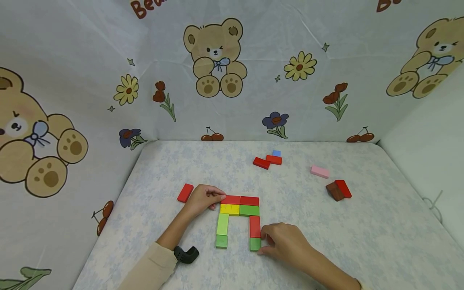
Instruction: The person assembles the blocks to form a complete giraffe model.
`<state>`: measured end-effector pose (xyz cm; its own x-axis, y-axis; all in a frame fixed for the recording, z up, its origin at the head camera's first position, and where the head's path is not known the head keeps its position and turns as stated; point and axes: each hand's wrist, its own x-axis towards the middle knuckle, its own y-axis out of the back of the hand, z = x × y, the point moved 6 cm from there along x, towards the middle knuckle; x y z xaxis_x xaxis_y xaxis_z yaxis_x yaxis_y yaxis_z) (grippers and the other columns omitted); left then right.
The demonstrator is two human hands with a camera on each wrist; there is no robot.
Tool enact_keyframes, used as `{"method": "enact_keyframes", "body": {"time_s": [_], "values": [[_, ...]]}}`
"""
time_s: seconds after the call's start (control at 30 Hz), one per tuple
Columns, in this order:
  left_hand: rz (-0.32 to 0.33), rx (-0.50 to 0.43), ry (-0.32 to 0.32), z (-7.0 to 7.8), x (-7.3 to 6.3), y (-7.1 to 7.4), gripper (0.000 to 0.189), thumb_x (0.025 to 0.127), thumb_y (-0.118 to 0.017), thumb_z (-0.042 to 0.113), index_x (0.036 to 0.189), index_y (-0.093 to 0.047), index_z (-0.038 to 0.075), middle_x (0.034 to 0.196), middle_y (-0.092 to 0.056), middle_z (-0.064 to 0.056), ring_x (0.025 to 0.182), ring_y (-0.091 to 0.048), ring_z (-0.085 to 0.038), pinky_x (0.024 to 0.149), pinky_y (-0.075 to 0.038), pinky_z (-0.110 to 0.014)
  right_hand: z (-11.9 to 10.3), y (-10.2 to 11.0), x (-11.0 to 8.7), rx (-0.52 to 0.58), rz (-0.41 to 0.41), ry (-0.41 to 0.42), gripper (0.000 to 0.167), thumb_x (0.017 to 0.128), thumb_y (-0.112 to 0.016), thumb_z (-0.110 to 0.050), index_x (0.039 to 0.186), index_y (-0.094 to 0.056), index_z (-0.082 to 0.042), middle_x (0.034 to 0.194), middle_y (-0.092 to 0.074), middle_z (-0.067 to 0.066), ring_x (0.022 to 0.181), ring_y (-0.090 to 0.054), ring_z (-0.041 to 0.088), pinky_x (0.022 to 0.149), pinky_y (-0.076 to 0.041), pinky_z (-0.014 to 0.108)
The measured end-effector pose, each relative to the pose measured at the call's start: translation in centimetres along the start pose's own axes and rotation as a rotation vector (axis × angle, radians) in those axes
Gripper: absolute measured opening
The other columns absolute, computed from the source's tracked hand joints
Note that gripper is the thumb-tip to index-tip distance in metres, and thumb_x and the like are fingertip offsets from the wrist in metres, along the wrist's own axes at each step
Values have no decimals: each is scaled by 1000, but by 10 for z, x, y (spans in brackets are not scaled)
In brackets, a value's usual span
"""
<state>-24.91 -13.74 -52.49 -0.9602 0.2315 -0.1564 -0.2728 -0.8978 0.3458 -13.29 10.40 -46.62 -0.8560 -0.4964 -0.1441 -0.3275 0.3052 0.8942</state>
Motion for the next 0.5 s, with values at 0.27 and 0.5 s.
{"method": "enact_keyframes", "body": {"time_s": [0.27, 0.5], "values": [[-3, -1, 1, -1, 1, 0, 16, 88, -82, 28, 98, -81, 15, 77, -71, -5, 56, -59, -16, 58, -57, -30, -1, -1, 1, -5, -11, 15, 31, 74, -91, -39, 90, -75, -17, 62, -48, -15, 56, -43, 5, 53, -39, 22], [-4, 0, 2, -2, 2, 0, 16, 87, -82, 28, 98, -81, 15, 77, -71, -4, 55, -59, -16, 58, -57, -30, -1, -1, 0, -8, -4, 42, 28, 76, -89, -41, 83, -73, -19, 62, -47, -17, 56, -43, 4, 53, -39, 21]]}}
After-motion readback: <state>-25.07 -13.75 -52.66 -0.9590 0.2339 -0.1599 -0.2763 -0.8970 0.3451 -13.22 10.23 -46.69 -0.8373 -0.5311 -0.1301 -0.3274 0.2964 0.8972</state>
